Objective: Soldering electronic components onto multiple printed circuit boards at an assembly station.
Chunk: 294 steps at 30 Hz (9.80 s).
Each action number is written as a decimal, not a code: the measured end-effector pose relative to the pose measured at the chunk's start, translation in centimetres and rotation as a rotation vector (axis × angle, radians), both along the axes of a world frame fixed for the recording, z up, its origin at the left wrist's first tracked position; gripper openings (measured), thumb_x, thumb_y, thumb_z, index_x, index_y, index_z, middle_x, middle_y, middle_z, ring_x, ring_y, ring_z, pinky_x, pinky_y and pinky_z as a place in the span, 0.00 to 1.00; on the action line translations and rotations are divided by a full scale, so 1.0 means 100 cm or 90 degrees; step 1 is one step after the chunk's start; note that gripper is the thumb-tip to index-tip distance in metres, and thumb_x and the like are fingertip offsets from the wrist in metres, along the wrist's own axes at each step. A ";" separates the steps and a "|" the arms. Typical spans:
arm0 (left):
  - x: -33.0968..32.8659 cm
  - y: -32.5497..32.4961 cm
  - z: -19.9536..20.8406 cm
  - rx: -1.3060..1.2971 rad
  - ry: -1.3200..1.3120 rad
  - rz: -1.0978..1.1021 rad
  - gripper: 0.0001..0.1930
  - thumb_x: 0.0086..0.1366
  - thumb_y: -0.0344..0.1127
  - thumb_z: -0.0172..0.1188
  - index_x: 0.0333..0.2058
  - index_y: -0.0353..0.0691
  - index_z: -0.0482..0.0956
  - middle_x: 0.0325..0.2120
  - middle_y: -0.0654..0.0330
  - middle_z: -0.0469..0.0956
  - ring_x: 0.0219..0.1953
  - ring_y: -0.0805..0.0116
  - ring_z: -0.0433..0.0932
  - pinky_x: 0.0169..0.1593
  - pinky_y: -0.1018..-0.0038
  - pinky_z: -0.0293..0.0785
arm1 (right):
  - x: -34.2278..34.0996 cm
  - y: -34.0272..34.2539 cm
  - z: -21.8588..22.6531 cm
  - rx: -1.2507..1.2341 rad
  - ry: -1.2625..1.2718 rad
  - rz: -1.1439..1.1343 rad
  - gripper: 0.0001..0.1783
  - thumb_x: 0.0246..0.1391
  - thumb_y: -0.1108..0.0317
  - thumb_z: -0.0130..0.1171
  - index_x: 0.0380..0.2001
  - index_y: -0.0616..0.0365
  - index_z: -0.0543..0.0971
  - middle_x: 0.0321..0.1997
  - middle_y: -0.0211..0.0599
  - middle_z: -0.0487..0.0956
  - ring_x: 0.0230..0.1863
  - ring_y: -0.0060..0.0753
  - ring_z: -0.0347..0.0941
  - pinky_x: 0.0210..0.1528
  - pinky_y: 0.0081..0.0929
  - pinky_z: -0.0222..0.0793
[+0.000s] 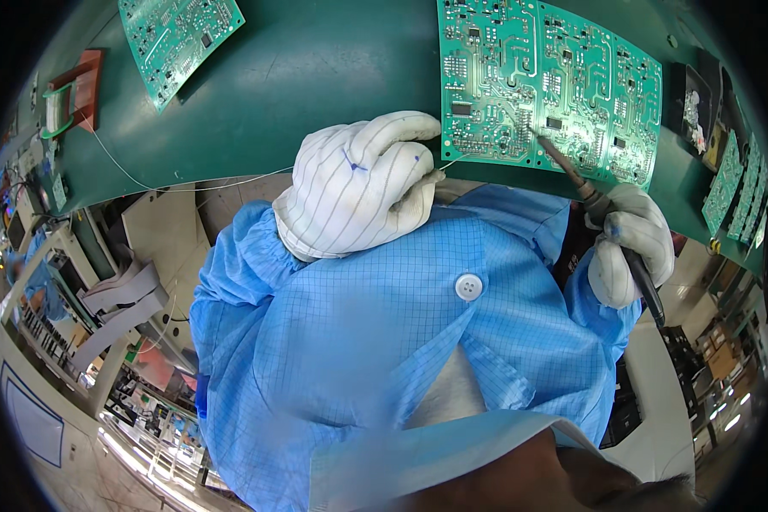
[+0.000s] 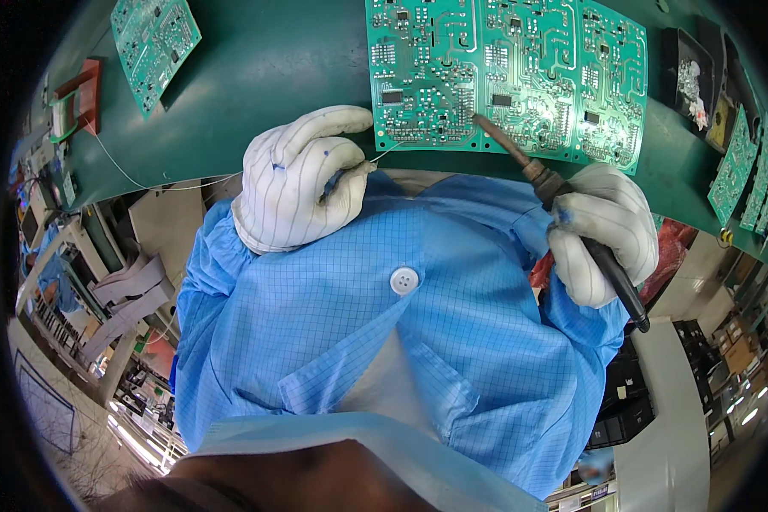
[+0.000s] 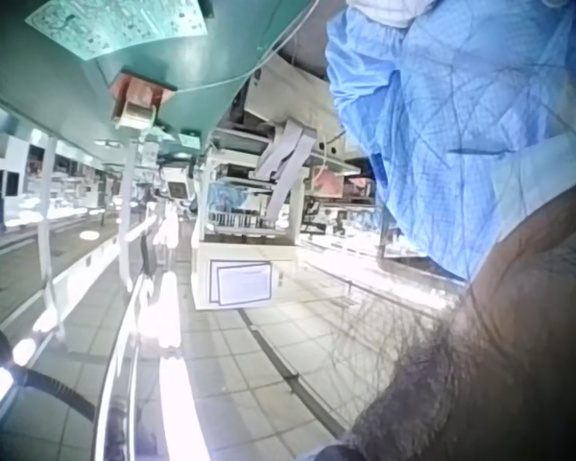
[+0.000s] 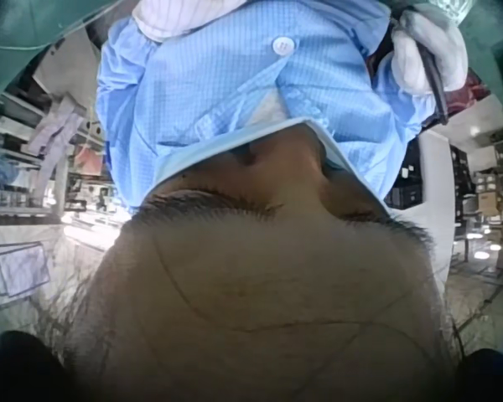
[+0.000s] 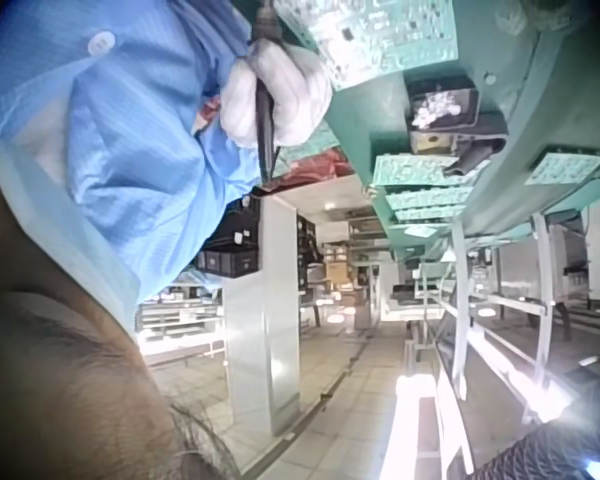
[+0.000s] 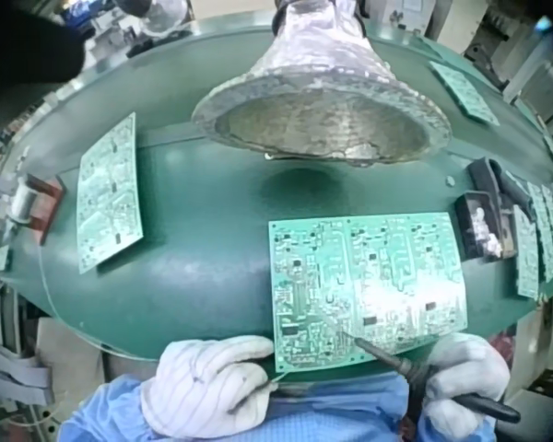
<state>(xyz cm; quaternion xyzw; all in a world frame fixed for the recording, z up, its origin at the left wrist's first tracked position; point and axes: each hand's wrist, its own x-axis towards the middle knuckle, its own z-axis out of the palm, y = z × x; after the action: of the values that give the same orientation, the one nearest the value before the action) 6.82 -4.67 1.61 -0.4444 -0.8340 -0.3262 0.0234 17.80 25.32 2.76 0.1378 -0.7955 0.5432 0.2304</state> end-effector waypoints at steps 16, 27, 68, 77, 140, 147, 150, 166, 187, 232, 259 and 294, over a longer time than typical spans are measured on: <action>0.000 -0.003 -0.003 0.013 -0.013 -0.024 0.13 0.47 0.25 0.72 0.31 0.42 0.77 0.48 0.55 0.83 0.37 0.61 0.86 0.33 0.71 0.78 | -0.028 -0.023 0.019 0.108 0.026 0.158 0.14 0.33 0.66 0.68 0.27 0.60 0.82 0.24 0.36 0.81 0.21 0.37 0.74 0.23 0.34 0.68; 0.000 -0.004 -0.008 0.012 -0.021 -0.030 0.13 0.49 0.28 0.73 0.32 0.42 0.78 0.48 0.55 0.83 0.37 0.60 0.86 0.32 0.70 0.80 | -0.032 -0.024 0.015 0.140 0.050 0.153 0.16 0.33 0.63 0.66 0.26 0.63 0.81 0.23 0.39 0.81 0.20 0.39 0.73 0.22 0.36 0.67; 0.008 0.001 -0.013 0.039 0.020 -0.003 0.14 0.48 0.25 0.71 0.33 0.43 0.78 0.41 0.58 0.83 0.35 0.62 0.85 0.32 0.72 0.80 | -0.017 0.009 0.018 0.077 -0.041 0.205 0.15 0.45 0.66 0.67 0.35 0.65 0.81 0.31 0.45 0.83 0.26 0.42 0.77 0.29 0.36 0.72; 0.011 0.006 -0.020 0.039 0.061 0.029 0.15 0.49 0.28 0.75 0.34 0.45 0.79 0.41 0.60 0.83 0.35 0.65 0.85 0.31 0.73 0.80 | -0.031 -0.012 0.025 0.121 -0.039 0.209 0.16 0.39 0.63 0.68 0.30 0.63 0.80 0.26 0.41 0.80 0.24 0.43 0.75 0.26 0.41 0.70; -0.001 0.020 -0.019 0.077 0.054 0.047 0.11 0.48 0.23 0.69 0.30 0.41 0.77 0.43 0.57 0.84 0.31 0.64 0.84 0.32 0.72 0.79 | -0.012 -0.033 0.008 0.100 0.038 0.048 0.19 0.35 0.73 0.70 0.35 0.65 0.80 0.25 0.42 0.82 0.22 0.39 0.79 0.24 0.34 0.75; -0.003 0.019 -0.018 0.082 0.055 0.041 0.11 0.47 0.23 0.69 0.29 0.42 0.78 0.43 0.58 0.84 0.32 0.64 0.84 0.32 0.73 0.79 | -0.015 -0.035 0.004 0.087 0.056 0.040 0.20 0.32 0.75 0.69 0.35 0.65 0.80 0.24 0.41 0.82 0.20 0.39 0.78 0.22 0.33 0.74; -0.003 0.019 -0.017 0.079 0.054 0.042 0.11 0.47 0.23 0.69 0.29 0.41 0.77 0.42 0.57 0.84 0.32 0.64 0.84 0.32 0.73 0.79 | -0.016 -0.035 0.005 0.098 0.060 0.045 0.20 0.31 0.76 0.67 0.35 0.66 0.80 0.24 0.42 0.82 0.19 0.39 0.78 0.21 0.33 0.74; -0.009 0.027 -0.019 0.064 0.096 0.089 0.12 0.50 0.29 0.74 0.34 0.46 0.83 0.35 0.66 0.83 0.33 0.67 0.83 0.35 0.73 0.81 | 0.000 -0.041 0.009 0.209 0.059 -0.003 0.16 0.46 0.80 0.63 0.42 0.68 0.77 0.25 0.46 0.81 0.23 0.42 0.80 0.28 0.41 0.78; -0.010 0.035 -0.025 0.030 0.154 0.115 0.11 0.50 0.32 0.71 0.34 0.49 0.81 0.33 0.68 0.80 0.30 0.70 0.80 0.35 0.74 0.79 | -0.011 -0.045 0.000 0.180 0.116 -0.057 0.13 0.38 0.74 0.70 0.32 0.63 0.82 0.21 0.38 0.81 0.19 0.35 0.78 0.21 0.32 0.76; -0.050 0.020 -0.002 0.065 0.033 0.177 0.06 0.57 0.29 0.68 0.33 0.42 0.81 0.33 0.60 0.82 0.30 0.63 0.82 0.33 0.69 0.79 | -0.018 0.032 -0.024 0.122 0.042 -0.543 0.12 0.65 0.77 0.51 0.49 0.71 0.75 0.45 0.61 0.83 0.35 0.40 0.85 0.37 0.28 0.84; -0.043 0.029 -0.003 0.105 -0.145 -0.016 0.10 0.48 0.20 0.64 0.26 0.40 0.73 0.48 0.50 0.84 0.26 0.65 0.80 0.30 0.72 0.76 | -0.042 -0.038 0.017 0.207 0.133 -0.074 0.15 0.35 0.69 0.66 0.30 0.64 0.82 0.19 0.38 0.78 0.17 0.35 0.74 0.19 0.29 0.70; -0.046 0.022 -0.008 0.133 -0.120 -0.031 0.10 0.47 0.22 0.63 0.28 0.40 0.74 0.47 0.50 0.83 0.31 0.62 0.82 0.30 0.70 0.77 | -0.014 0.019 -0.002 0.186 0.094 -0.531 0.12 0.54 0.84 0.54 0.42 0.70 0.80 0.35 0.50 0.84 0.31 0.40 0.82 0.35 0.30 0.80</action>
<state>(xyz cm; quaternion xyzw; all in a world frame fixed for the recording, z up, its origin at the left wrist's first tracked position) 2.26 -2.42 0.82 -0.4268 -0.7829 -0.4523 -0.0168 16.43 27.20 2.57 -0.1250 -0.8329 0.2747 0.4639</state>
